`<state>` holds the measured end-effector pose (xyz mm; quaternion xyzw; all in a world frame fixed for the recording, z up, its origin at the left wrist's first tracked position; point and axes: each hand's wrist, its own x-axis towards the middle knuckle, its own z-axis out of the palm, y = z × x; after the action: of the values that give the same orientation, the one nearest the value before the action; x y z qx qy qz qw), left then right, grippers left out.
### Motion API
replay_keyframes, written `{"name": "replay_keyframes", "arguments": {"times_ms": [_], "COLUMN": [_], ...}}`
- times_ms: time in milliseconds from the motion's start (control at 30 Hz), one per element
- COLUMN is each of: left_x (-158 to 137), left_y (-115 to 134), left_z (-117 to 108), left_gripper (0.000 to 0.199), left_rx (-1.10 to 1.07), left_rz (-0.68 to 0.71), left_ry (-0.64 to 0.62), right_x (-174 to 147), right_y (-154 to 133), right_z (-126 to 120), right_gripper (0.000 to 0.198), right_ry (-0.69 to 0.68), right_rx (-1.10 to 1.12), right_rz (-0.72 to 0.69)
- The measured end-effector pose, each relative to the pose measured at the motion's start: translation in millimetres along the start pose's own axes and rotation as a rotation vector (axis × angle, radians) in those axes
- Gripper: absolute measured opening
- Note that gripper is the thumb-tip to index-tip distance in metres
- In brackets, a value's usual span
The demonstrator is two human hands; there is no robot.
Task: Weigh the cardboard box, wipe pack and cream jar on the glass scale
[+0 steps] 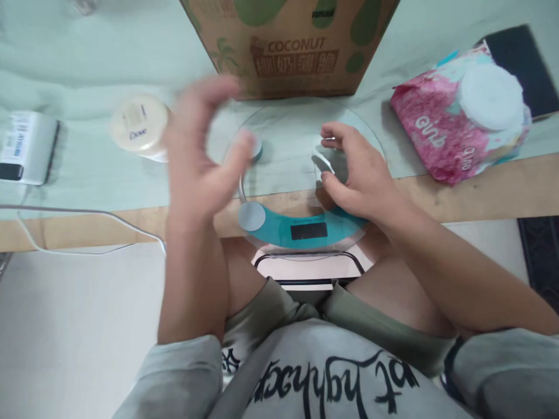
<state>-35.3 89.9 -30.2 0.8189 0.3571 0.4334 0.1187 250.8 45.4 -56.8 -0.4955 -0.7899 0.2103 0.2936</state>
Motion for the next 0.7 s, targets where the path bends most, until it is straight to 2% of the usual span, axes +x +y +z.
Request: {"name": "replay_keyframes", "arguments": {"times_ms": [67, 133, 200, 300, 400, 500, 567, 633, 700], "left_x": [6.9, 6.3, 1.1, -8.1, -9.2, 6.8, 25.7, 44.5, 57.2], "left_y": [27.4, 40.3, 42.0, 36.7, 27.1, 7.0, -10.5, -26.0, -36.0], "left_z": [22.1, 39.9, 51.9, 60.8, 59.7, 44.4, 29.2, 17.8, 15.6], "left_gripper": [0.046, 0.052, 0.061, 0.065, 0.065, 0.063, 0.057, 0.042, 0.029], "left_rx": [0.030, 0.082, 0.131, 0.184, 0.081, -0.059, -0.086, -0.085, -0.101], "left_rz": [-0.111, -0.208, -0.251, -0.242, -0.225, -0.227, -0.251, -0.313, -0.393], "left_ry": [-0.264, -0.447, -0.535, -0.556, -0.505, -0.397, -0.248, -0.004, 0.190], "right_x": [0.4, 0.7, 0.9, 1.4, 6.4, 20.8, 35.6, 52.7, 69.8], "right_y": [-0.5, -1.1, -1.8, -3.7, -6.0, -5.5, -0.9, 8.2, 20.4], "right_z": [0.6, 1.4, 3.0, 7.9, 11.2, 3.6, -8.3, -21.2, -30.3], "right_gripper": [0.059, 0.049, 0.039, 0.033, 0.025, 0.022, 0.026, 0.039, 0.057], "right_ry": [0.005, -0.012, -0.044, -0.054, -0.016, 0.024, 0.149, 0.335, 0.398], "right_rx": [-0.016, -0.039, -0.068, -0.104, -0.061, 0.012, 0.028, 0.044, 0.043], "right_rz": [-0.027, -0.073, -0.114, -0.117, -0.010, 0.093, 0.139, 0.187, 0.181]}}
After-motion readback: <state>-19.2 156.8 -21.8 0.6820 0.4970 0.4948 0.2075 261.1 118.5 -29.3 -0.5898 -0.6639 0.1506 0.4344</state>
